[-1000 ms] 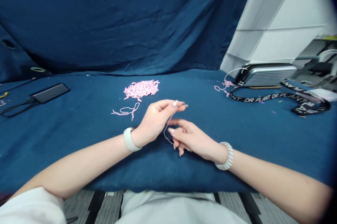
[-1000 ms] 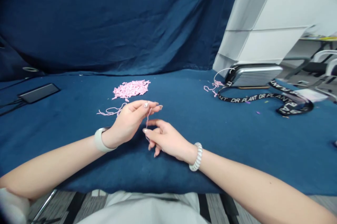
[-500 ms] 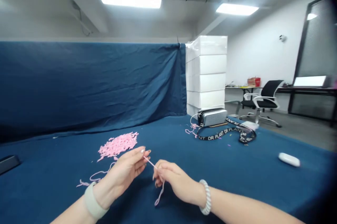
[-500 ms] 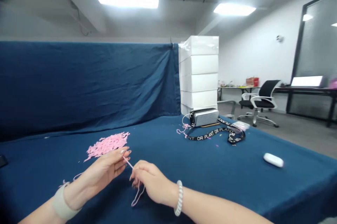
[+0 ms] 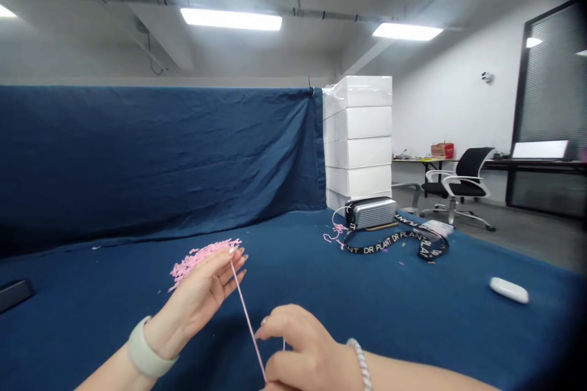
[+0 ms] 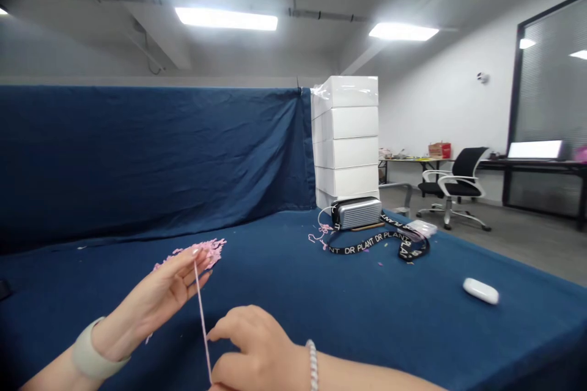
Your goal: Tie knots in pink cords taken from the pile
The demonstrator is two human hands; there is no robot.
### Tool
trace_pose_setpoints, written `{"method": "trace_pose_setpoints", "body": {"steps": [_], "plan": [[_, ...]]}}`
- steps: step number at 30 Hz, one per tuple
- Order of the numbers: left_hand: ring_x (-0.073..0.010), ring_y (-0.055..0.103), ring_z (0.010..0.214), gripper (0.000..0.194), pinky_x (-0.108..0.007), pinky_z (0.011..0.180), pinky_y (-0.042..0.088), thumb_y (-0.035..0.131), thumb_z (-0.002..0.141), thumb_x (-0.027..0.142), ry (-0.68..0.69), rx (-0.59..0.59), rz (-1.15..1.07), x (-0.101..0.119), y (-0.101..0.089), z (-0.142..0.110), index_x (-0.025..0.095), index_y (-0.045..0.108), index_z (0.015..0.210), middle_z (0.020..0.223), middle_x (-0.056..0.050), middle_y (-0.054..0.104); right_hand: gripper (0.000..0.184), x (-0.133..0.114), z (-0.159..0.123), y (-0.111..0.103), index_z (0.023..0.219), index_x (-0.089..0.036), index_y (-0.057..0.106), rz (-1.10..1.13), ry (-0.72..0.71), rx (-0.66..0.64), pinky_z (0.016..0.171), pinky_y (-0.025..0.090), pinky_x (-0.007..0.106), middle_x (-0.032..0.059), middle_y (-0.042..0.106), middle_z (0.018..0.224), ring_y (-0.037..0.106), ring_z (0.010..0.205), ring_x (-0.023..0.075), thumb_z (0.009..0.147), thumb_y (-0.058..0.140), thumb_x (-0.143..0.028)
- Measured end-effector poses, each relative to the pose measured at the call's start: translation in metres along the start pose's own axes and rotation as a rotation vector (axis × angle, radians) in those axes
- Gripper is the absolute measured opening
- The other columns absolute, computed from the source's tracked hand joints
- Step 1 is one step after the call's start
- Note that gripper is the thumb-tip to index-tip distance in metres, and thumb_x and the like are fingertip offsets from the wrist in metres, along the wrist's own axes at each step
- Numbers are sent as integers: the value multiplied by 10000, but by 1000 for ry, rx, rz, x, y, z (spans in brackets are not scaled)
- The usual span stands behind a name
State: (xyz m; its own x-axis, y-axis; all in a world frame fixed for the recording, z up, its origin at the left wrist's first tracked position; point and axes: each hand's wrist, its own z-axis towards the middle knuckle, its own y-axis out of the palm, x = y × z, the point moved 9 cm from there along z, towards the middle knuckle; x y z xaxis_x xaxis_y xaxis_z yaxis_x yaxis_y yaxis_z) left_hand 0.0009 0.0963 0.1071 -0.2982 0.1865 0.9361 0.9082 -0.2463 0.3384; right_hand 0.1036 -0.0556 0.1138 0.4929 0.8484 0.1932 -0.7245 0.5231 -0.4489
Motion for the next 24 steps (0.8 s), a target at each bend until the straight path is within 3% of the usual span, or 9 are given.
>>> {"method": "trace_pose_setpoints", "body": {"steps": [4, 6, 9, 12, 15, 18, 24], "plan": [[-94, 604, 924, 176, -212, 808, 553, 642, 671, 187, -3, -28, -2, 6, 1, -2, 240, 610, 835, 952, 18, 634, 182, -10, -1, 7, 722, -177, 561, -61, -128, -46, 821, 413, 272, 20, 533, 1131, 434, 1114, 149, 780, 558, -349], [-105, 602, 953, 232, -204, 805, 557, 631, 680, 183, -30, -42, 8, 6, 3, -4, 247, 608, 901, 1016, -2, 628, 151, -13, -7, 20, 771, -198, 562, -65, -188, -163, 785, 396, 243, -32, 518, 1192, 430, 1117, 123, 813, 512, -334], [-124, 594, 996, 246, -206, 795, 568, 606, 697, 181, -80, -36, 23, 3, 3, -7, 223, 607, 939, 1109, -27, 602, 214, -10, -20, 45, 831, -214, 550, -65, -198, -395, 701, 364, 222, -93, 512, 1211, 478, 971, 74, 868, 401, -363], [-92, 625, 838, 193, -245, 768, 588, 618, 695, 184, -138, -45, 22, -5, 4, -11, 212, 612, 886, 974, 2, 637, 232, 6, -29, 58, 827, -223, 538, -61, -67, -545, 635, 329, 244, -86, 604, 998, 483, 777, 76, 866, 385, -393], [-24, 557, 560, 152, -237, 652, 588, 664, 673, 223, -175, -124, 44, -14, 10, -15, 212, 595, 807, 713, 55, 610, 212, 23, -29, 57, 794, -213, 526, -73, 69, -598, 612, 302, 249, -40, 603, 801, 475, 709, 93, 849, 400, -374], [-8, 481, 462, 165, -158, 496, 504, 664, 677, 307, -168, -246, 106, -18, 19, -19, 197, 558, 738, 597, 58, 567, 218, 34, -23, 48, 833, -198, 525, 23, 222, -582, 651, 334, 219, -20, 597, 820, 492, 716, 75, 855, 371, -351], [-19, 443, 374, 297, -145, 432, 417, 619, 688, 435, -98, -489, 290, -24, 42, -27, 176, 473, 678, 516, 42, 560, 322, 60, -24, 39, 699, -127, 509, 435, 654, -500, 668, 374, 167, 4, 548, 699, 469, 652, 42, 861, 366, -366]]}}
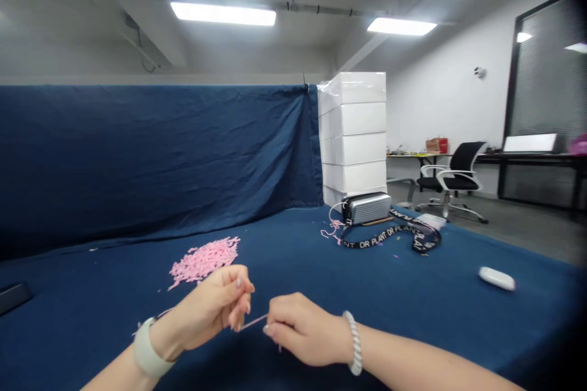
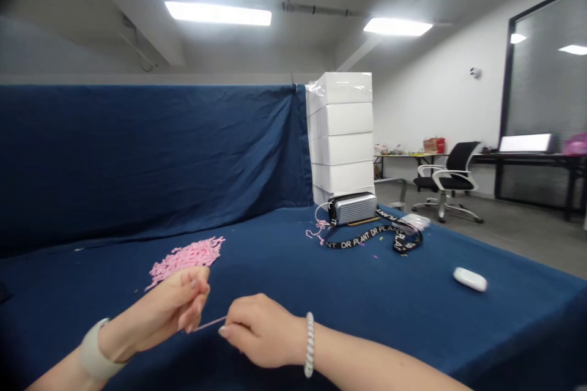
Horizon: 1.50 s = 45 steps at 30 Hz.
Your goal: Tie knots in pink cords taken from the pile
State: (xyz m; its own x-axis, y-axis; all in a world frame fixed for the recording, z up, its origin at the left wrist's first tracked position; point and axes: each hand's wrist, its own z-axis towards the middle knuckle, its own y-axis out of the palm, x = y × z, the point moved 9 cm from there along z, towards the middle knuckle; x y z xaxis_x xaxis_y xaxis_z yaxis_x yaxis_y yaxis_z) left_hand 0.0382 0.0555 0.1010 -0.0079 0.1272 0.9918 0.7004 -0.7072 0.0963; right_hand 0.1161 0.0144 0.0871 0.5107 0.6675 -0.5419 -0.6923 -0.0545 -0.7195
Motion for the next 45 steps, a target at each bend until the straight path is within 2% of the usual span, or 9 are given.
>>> {"method": "trace_pose_setpoints", "body": {"steps": [4, 6, 9, 12, 17, 20, 25, 33, 45], "plan": [[-29, 495, 399, 355, -125, 416, 379, 604, 676, 490, -57, 32, 201, -17, -5, 7, 164, 462, 693, 657, -11, 650, 426, 37, 4, -9, 613, -111, 408, 656, 353, 92, 555, 375, 184, -21, 422, 541, 423, 504, 35, 815, 420, -486], [-56, 541, 440, 352, -137, 443, 413, 586, 683, 500, -29, 54, 285, -19, -10, 10, 169, 470, 706, 619, 3, 639, 385, 42, 7, -11, 623, -120, 371, 967, 372, 150, 557, 386, 199, -35, 395, 549, 412, 493, 31, 798, 473, -447], [-82, 575, 473, 316, -152, 474, 443, 598, 683, 463, -72, -77, 372, -27, -1, 10, 163, 499, 680, 524, 18, 602, 282, 46, 7, -4, 729, -137, 373, 1320, 426, 182, 581, 392, 212, -45, 414, 621, 410, 516, 23, 770, 554, -349], [-59, 569, 473, 302, -138, 467, 428, 619, 669, 432, -97, -192, 453, -27, 7, 2, 146, 526, 639, 671, -17, 666, 255, 47, 4, 4, 806, -152, 384, 1491, 489, 179, 601, 382, 216, -51, 440, 668, 428, 537, 23, 755, 591, -293], [-53, 571, 489, 302, -127, 459, 400, 551, 706, 454, -45, -58, 542, -27, -12, -8, 154, 525, 677, 696, -22, 670, 290, 61, 1, -6, 805, -165, 382, 1551, 499, 284, 599, 358, 206, -57, 456, 661, 410, 531, 20, 742, 613, -328], [-47, 560, 491, 327, -143, 490, 409, 523, 717, 483, 25, 76, 453, -30, -28, -12, 158, 503, 695, 699, -11, 657, 305, 72, -2, -3, 794, -169, 378, 1551, 567, 289, 582, 344, 199, -61, 458, 642, 398, 519, 23, 735, 617, -347], [-14, 474, 423, 405, -129, 463, 339, 531, 688, 557, 46, 181, 284, -36, -37, -11, 158, 465, 679, 592, 36, 580, 292, 86, -10, 0, 774, -164, 362, 1528, 671, 462, 555, 336, 197, -51, 446, 632, 407, 506, 27, 731, 608, -315], [8, 393, 368, 437, -123, 396, 231, 577, 638, 580, -113, 118, 199, -61, -25, -9, 158, 466, 656, 550, 42, 557, 205, 95, -18, 5, 717, -166, 305, 1405, 809, 481, 457, 235, 161, -69, 312, 513, 269, 393, 14, 803, 467, -257], [13, 333, 324, 337, -115, 359, 229, 675, 592, 448, -288, 64, 146, -77, -27, -14, 144, 533, 621, 460, 39, 521, 138, 102, -26, 16, 733, -167, 332, 1458, 975, 423, 444, 236, 134, -79, 290, 484, 270, 367, 9, 768, 463, -189]]}}
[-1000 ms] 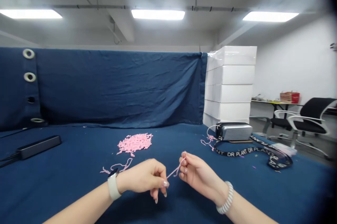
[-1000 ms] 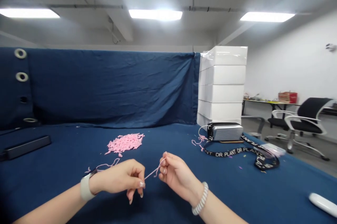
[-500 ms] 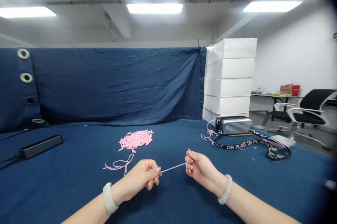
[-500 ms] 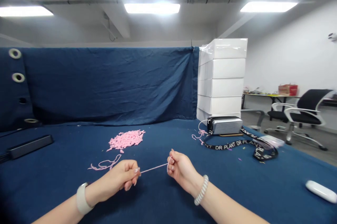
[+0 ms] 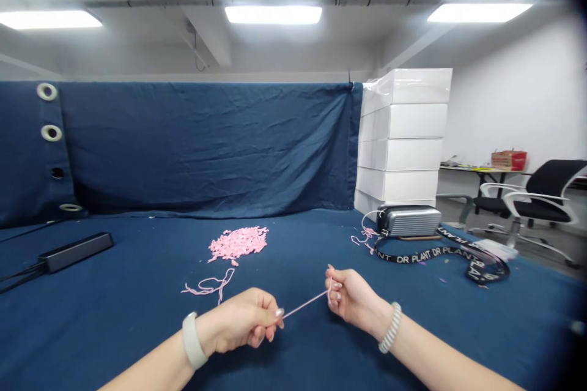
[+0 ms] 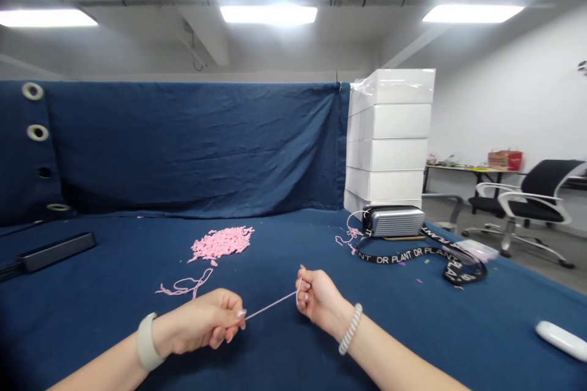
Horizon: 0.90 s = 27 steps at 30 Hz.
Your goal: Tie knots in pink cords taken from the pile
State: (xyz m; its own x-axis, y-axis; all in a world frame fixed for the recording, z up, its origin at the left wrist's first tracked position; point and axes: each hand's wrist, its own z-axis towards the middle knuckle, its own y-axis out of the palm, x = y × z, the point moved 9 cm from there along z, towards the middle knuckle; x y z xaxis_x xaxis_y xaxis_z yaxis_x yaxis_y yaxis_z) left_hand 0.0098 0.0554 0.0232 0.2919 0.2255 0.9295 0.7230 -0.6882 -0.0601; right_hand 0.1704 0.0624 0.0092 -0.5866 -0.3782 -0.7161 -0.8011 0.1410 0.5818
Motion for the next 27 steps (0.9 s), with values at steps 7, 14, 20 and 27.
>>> {"method": "trace_pose_setpoints", "body": {"steps": [7, 14, 20, 27], "plan": [[17, 347, 320, 245, -79, 339, 253, 686, 603, 344, -88, -57, -44, -9, -4, 0, 145, 544, 623, 467, 18, 536, 172, 8, 1, 0, 713, -159, 336, 1, 41, -20, 437, 245, 136, -75, 311, 488, 308, 373, 11, 745, 499, -200], [19, 431, 354, 138, -55, 376, 360, 666, 651, 234, -229, -158, -338, -20, 11, -16, 127, 582, 676, 507, 18, 559, 127, 2, 12, -21, 826, -142, 469, -5, -107, 78, 459, 314, 137, -63, 385, 522, 352, 411, 0, 736, 550, -179], [4, 560, 561, 231, -66, 534, 458, 712, 634, 284, -166, 3, -485, -7, -4, -21, 163, 566, 766, 762, -7, 641, 357, -36, 4, -21, 1090, -154, 497, -99, -296, 114, 645, 452, 167, 15, 576, 732, 504, 572, 15, 741, 541, -90], [-115, 554, 976, 320, -248, 863, 471, 688, 637, 412, 295, 266, -259, 48, -24, -3, 180, 608, 841, 999, -36, 607, 278, -55, -1, 30, 975, -154, 545, -355, -457, 63, 578, 334, 157, 50, 616, 966, 520, 693, 36, 726, 614, -256]]}}
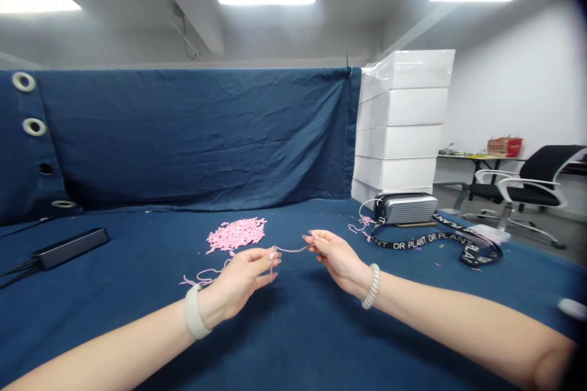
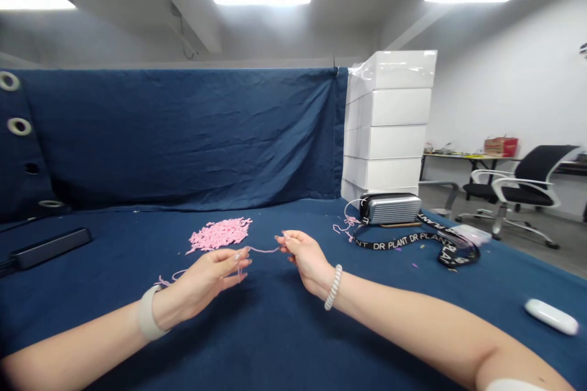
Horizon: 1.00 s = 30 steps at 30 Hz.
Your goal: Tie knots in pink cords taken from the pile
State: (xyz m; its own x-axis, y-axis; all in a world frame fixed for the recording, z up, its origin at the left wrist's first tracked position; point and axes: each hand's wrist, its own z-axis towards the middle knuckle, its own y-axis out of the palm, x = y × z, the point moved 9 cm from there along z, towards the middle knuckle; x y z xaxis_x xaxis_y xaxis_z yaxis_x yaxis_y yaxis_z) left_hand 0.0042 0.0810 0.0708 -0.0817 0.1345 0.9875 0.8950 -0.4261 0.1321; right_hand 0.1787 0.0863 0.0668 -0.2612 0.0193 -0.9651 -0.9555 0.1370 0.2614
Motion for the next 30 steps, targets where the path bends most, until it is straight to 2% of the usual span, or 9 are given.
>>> {"method": "trace_pose_setpoints", "body": {"steps": [4, 10, 12, 15, 17, 20, 23, 27, 30], "plan": [[-60, 525, 760, 367, -194, 713, 419, 654, 643, 474, 194, 69, 83, 8, 5, 11, 173, 639, 853, 817, -9, 603, 279, 0, -3, 16, 795, -127, 523, 28, -70, -13, 655, 344, 179, 36, 615, 867, 520, 764, 61, 681, 654, -345], [-30, 440, 579, 399, -173, 566, 339, 630, 642, 509, 221, 126, 136, 3, 12, 13, 183, 647, 873, 641, 33, 541, 327, -11, -12, 29, 747, -122, 513, 230, -171, -102, 770, 414, 228, -3, 536, 738, 510, 718, 55, 632, 696, -368], [-16, 397, 556, 372, -167, 547, 307, 640, 645, 483, 250, 145, 138, 2, 15, 9, 178, 660, 857, 672, 24, 573, 327, -3, -14, 29, 766, -126, 518, 253, -139, -105, 659, 413, 204, -18, 504, 700, 461, 609, 26, 634, 694, -368], [-8, 389, 567, 344, -161, 552, 294, 654, 649, 431, 201, 161, 106, -14, 16, 7, 176, 667, 880, 785, -5, 633, 331, 26, -18, 24, 800, -139, 530, 237, -30, -76, 461, 272, 163, -44, 436, 613, 331, 476, -3, 626, 696, -368], [-12, 407, 581, 335, -157, 552, 304, 652, 653, 415, 163, 147, 82, -28, 17, 8, 168, 669, 878, 822, -19, 647, 328, 51, -22, 23, 800, -139, 543, 215, 65, -73, 429, 204, 166, -56, 390, 559, 282, 443, -5, 610, 703, -352], [-23, 444, 599, 350, -148, 531, 314, 649, 649, 441, 123, 109, 101, -43, 14, 13, 162, 678, 858, 811, -28, 655, 338, 76, -26, 22, 821, -117, 577, 206, 151, -70, 468, 261, 178, -35, 458, 594, 351, 474, 5, 570, 720, -293], [-19, 449, 573, 402, -139, 484, 302, 647, 635, 488, 100, 132, 166, -46, 3, 19, 173, 682, 882, 852, -42, 665, 460, 77, -19, 15, 988, -120, 596, 190, 124, -30, 515, 297, 187, -6, 545, 694, 403, 516, 13, 559, 712, -240], [15, 463, 548, 418, -153, 473, 374, 647, 614, 527, 174, 277, 201, -33, -16, 20, 201, 687, 873, 1272, -49, 505, 640, 62, -5, -3, 1191, -172, 512, 145, 22, 40, 568, 351, 180, 17, 612, 823, 483, 617, 32, 574, 683, -173], [3, 509, 548, 470, -157, 518, 432, 639, 605, 558, 163, 292, 151, -32, -19, 22, 188, 665, 894, 1170, -56, 578, 548, 55, 0, -9, 1128, -166, 549, 151, -6, 73, 575, 372, 170, 35, 624, 876, 507, 647, 34, 595, 676, -185]]}}
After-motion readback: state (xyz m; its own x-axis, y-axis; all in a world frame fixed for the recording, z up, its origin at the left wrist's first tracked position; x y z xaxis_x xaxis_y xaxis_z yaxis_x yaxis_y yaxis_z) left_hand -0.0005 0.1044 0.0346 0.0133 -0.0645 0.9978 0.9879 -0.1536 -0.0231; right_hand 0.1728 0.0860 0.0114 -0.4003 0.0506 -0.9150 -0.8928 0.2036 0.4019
